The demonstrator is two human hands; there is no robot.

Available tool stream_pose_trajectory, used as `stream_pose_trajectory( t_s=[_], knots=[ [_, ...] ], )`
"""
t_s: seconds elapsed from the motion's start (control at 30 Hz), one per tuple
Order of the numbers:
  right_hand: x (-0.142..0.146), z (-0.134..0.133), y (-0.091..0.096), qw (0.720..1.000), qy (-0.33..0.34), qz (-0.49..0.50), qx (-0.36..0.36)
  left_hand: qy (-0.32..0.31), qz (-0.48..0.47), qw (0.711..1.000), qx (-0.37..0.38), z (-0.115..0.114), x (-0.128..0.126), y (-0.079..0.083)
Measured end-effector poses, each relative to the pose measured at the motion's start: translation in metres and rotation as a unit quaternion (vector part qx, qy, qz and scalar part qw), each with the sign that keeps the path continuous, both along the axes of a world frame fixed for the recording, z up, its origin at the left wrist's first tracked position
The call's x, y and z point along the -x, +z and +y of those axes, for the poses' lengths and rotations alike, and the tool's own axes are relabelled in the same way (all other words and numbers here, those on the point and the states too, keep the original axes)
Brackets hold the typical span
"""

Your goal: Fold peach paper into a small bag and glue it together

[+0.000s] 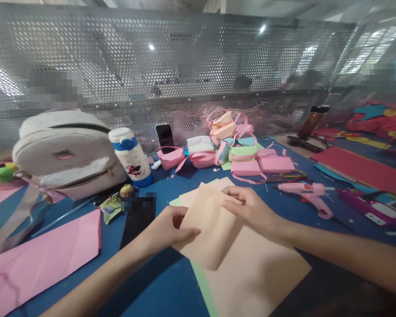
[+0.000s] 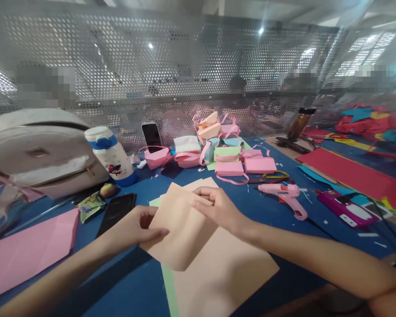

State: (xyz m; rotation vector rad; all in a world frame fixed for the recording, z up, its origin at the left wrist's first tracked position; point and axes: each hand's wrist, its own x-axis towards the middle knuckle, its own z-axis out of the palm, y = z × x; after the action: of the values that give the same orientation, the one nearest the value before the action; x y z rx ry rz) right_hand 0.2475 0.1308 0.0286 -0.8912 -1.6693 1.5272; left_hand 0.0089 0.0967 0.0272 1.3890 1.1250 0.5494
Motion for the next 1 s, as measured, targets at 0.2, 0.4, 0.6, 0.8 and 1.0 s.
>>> stream_pose_trajectory(
  t_s=[0.2,0.4,0.6,0.8,1.0],
  knots=[
    [0.001,0.009,-0.023,0.992,0.093,-0.082,0.026,-0.044,0.192,0.969,-0.147,0.012,0.007,-0.003],
    [-0.005,0.022,-0.033,0.981,0.082,-0.167,-0.055,-0.047,0.253,0.946,-0.199,0.019,0.002,-0.007],
    [-0.011,0.026,-0.037,0.979,0.064,-0.181,-0.067,-0.005,0.249,0.957,-0.147,0.01,0.015,-0.025],
    [-0.02,0.025,-0.04,0.981,0.079,-0.176,-0.014,0.1,0.084,0.988,-0.078,0.004,0.023,-0.022],
    [-0.023,0.021,-0.041,0.991,0.072,-0.091,0.062,0.213,-0.021,0.973,-0.084,0.005,0.024,-0.023]
  ],
)
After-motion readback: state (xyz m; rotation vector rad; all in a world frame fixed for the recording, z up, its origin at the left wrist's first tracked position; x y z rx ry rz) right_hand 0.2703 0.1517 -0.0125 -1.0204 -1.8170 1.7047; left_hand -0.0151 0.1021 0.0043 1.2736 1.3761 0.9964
